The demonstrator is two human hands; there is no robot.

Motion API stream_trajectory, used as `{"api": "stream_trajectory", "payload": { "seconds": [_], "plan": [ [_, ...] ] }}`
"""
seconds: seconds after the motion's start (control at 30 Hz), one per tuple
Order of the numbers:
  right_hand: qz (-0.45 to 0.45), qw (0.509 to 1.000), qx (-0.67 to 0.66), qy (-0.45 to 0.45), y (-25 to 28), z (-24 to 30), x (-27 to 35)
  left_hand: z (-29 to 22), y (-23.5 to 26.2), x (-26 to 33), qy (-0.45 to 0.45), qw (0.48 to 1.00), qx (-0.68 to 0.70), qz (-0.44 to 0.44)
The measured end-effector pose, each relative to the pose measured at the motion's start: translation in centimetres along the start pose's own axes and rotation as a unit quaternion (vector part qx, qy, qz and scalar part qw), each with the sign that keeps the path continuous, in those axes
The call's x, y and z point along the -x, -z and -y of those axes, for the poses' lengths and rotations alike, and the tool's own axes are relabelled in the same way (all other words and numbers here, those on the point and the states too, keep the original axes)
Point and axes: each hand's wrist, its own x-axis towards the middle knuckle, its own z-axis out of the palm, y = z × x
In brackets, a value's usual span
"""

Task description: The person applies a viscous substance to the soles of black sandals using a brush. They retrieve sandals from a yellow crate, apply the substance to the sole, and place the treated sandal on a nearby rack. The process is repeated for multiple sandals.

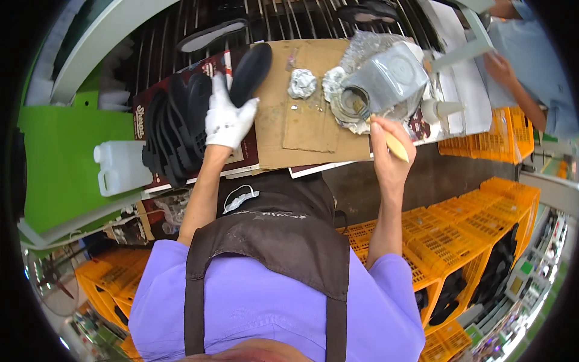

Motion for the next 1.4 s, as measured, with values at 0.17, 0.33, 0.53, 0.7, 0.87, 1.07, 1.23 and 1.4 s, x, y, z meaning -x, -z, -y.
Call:
{"api": "stream_trajectory", "payload": {
  "seconds": [0.17, 0.33, 0.53, 0.7, 0.87, 1.07, 1.23, 1.4],
  "plan": [
    [0.063, 0.993, 0.091, 0.027, -0.3, -0.3, -2.6, -1.1, 0.7, 0.6, -0.007, 0.903, 0.426, -0.048],
    [0.105, 0.972, 0.208, 0.024, -2.1, -1.8, -4.2, -0.9, 1.8, 0.8, 0.147, 0.653, 0.734, 0.119],
    [0.051, 0.995, 0.057, -0.063, -1.8, -1.9, -4.3, -1.1, 1.3, 1.7, 0.256, 0.496, 0.805, 0.202],
    [-0.022, 0.992, -0.049, -0.115, -1.5, -1.5, -2.7, -2.1, 1.2, 1.7, 0.196, 0.423, 0.856, 0.224],
    [-0.005, 0.985, -0.014, -0.170, -1.5, -2.1, -1.1, -2.0, 0.7, 2.1, 0.190, 0.341, 0.879, 0.273],
    [0.050, 0.983, -0.030, -0.172, 0.6, -0.7, -2.1, -1.6, 0.0, 2.7, 0.161, 0.414, 0.855, 0.268],
    [0.222, 0.967, 0.126, -0.008, 1.7, 0.4, -3.6, -1.6, 0.7, 2.3, 0.054, 0.527, 0.797, 0.290],
    [0.347, 0.924, 0.150, 0.063, 3.1, 0.4, -4.5, -1.7, -0.2, 2.2, 0.075, 0.582, 0.774, 0.236]
  ]
}}
